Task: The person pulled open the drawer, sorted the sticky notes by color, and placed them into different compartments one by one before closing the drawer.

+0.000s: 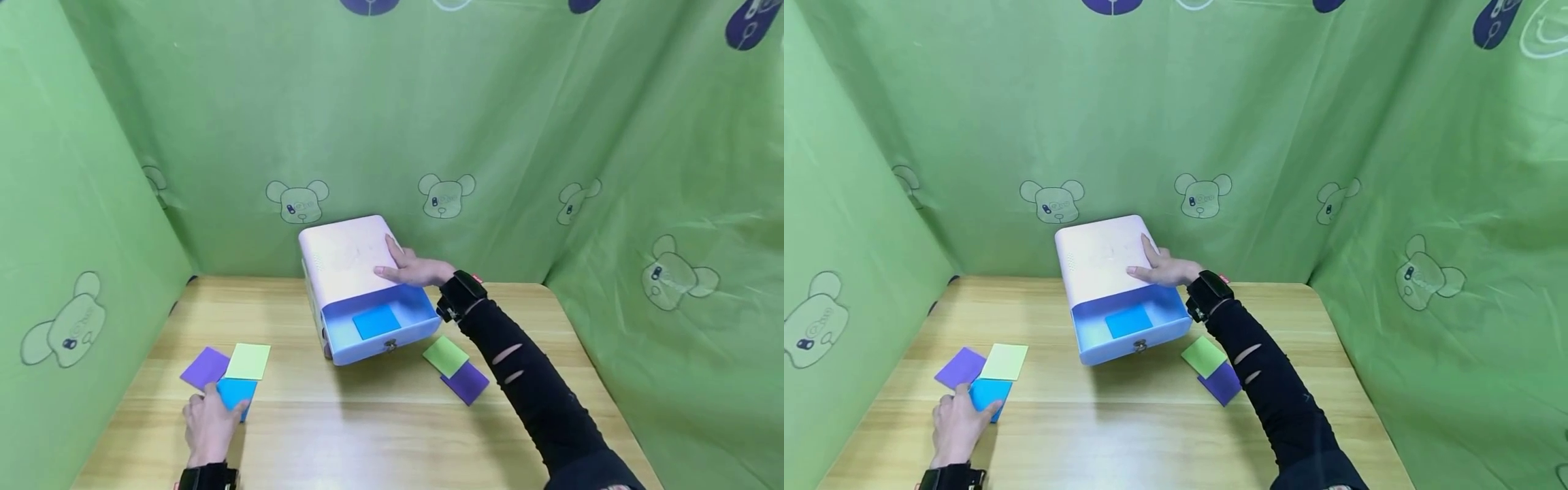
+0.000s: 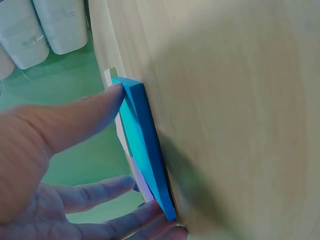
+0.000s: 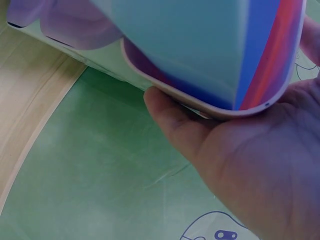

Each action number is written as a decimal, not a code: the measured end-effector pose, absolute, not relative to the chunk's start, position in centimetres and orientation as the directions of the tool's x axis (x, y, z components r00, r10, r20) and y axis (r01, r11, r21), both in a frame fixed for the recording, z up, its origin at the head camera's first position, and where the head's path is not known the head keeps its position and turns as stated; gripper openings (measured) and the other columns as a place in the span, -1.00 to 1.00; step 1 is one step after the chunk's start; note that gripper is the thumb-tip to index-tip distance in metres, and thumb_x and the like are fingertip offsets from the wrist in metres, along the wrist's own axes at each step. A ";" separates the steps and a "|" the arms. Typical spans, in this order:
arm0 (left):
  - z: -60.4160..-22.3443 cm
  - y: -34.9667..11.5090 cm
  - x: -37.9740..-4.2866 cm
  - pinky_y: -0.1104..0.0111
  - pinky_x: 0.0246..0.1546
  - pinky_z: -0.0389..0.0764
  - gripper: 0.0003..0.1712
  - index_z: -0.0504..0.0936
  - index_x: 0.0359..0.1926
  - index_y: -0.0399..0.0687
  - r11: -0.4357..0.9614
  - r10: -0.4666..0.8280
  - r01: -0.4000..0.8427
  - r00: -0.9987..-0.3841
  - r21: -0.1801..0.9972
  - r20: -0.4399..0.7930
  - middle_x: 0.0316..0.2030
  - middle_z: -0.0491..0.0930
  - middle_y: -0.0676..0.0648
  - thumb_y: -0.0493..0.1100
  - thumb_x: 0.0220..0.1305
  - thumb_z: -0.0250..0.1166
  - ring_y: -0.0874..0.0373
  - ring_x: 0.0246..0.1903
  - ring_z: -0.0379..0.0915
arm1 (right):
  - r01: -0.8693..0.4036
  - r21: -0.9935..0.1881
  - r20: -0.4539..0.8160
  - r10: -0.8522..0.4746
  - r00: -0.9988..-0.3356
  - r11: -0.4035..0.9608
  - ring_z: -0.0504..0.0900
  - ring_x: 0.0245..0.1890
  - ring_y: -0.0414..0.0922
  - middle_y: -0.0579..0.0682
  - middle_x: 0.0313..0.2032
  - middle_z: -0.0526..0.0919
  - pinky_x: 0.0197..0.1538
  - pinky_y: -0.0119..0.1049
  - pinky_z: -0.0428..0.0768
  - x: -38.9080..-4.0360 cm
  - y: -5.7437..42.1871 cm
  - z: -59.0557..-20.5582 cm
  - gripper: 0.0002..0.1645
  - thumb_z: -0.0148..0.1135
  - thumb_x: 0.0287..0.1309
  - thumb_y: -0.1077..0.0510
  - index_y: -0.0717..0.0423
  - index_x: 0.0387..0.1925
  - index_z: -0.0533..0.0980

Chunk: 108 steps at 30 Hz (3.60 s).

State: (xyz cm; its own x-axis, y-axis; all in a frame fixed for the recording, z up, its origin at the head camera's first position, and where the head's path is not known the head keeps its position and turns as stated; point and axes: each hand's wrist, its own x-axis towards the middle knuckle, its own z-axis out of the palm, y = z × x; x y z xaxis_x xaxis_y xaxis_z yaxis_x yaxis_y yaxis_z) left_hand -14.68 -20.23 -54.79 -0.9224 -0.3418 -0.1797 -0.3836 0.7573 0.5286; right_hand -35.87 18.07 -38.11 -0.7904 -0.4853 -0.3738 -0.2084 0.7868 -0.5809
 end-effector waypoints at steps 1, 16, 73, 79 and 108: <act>-54.8 -20.2 -14.7 -0.32 -0.07 0.56 -0.13 0.23 0.32 -0.58 0.759 -0.342 -0.384 -0.922 0.526 -0.180 0.13 0.29 -0.74 -0.05 0.27 0.40 -0.62 0.16 0.23 | -0.209 -0.582 -0.372 -0.486 -0.791 0.786 -0.53 0.62 0.23 0.27 0.59 -0.58 0.60 0.35 -0.31 -35.8 18.0 -38.1 0.17 -0.13 0.43 -0.40 -0.13 0.54 -0.67; -54.5 -20.5 -15.3 -0.28 -0.07 0.55 0.10 0.18 0.21 -0.71 0.698 -0.387 -0.497 -0.868 0.515 -0.312 0.00 0.34 -0.76 0.08 0.06 0.57 -0.66 0.07 0.30 | -0.210 -0.586 -0.363 -0.485 -0.796 0.782 -0.50 0.63 0.22 0.28 0.60 -0.55 0.62 0.31 -0.26 -36.1 18.0 -38.5 0.18 -0.10 0.42 -0.40 -0.15 0.54 -0.67; -45.2 -15.6 -15.5 0.30 -0.39 0.80 -0.66 0.37 0.10 -0.29 0.048 -0.186 -0.083 -0.980 0.995 -0.072 -0.40 0.69 0.26 -0.10 0.54 0.12 0.27 -0.40 0.66 | -0.229 -0.559 -0.405 -0.503 -0.764 0.797 -0.58 0.61 0.22 0.23 0.59 -0.61 0.59 0.34 -0.39 -36.7 18.3 -38.0 0.13 -0.20 0.45 -0.42 -0.17 0.53 -0.69; -44.1 -14.4 -16.3 0.28 -0.43 0.79 -0.68 0.40 0.04 -0.30 0.002 -0.157 -0.003 -0.988 1.000 -0.003 -0.38 0.70 0.22 -0.11 0.51 0.16 0.25 -0.42 0.65 | -0.230 -0.563 -0.403 -0.507 -0.762 0.794 -0.57 0.61 0.21 0.20 0.59 -0.61 0.60 0.34 -0.37 -36.6 18.3 -38.1 0.12 -0.19 0.46 -0.40 -0.17 0.53 -0.69; -42.3 -9.9 -20.0 0.23 -0.51 0.78 -0.80 0.44 -0.02 -0.33 -0.088 -0.049 0.069 -0.997 0.994 0.065 -0.31 0.68 -0.03 -0.27 0.48 0.17 0.18 -0.46 0.65 | -0.237 -0.549 -0.395 -0.498 -0.772 0.802 -0.56 0.61 0.23 0.25 0.59 -0.60 0.59 0.34 -0.38 -36.4 18.3 -38.1 0.11 -0.20 0.47 -0.39 -0.17 0.53 -0.70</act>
State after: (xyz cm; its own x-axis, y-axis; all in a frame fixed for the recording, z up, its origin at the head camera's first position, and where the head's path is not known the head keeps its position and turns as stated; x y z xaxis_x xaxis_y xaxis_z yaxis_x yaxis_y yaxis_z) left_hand -19.95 -9.91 -42.32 -0.9967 -0.0485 0.0650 0.0691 -0.0877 0.9937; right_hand -36.43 18.25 -38.12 -0.7720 -0.4983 -0.3947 -0.2365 0.8015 -0.5492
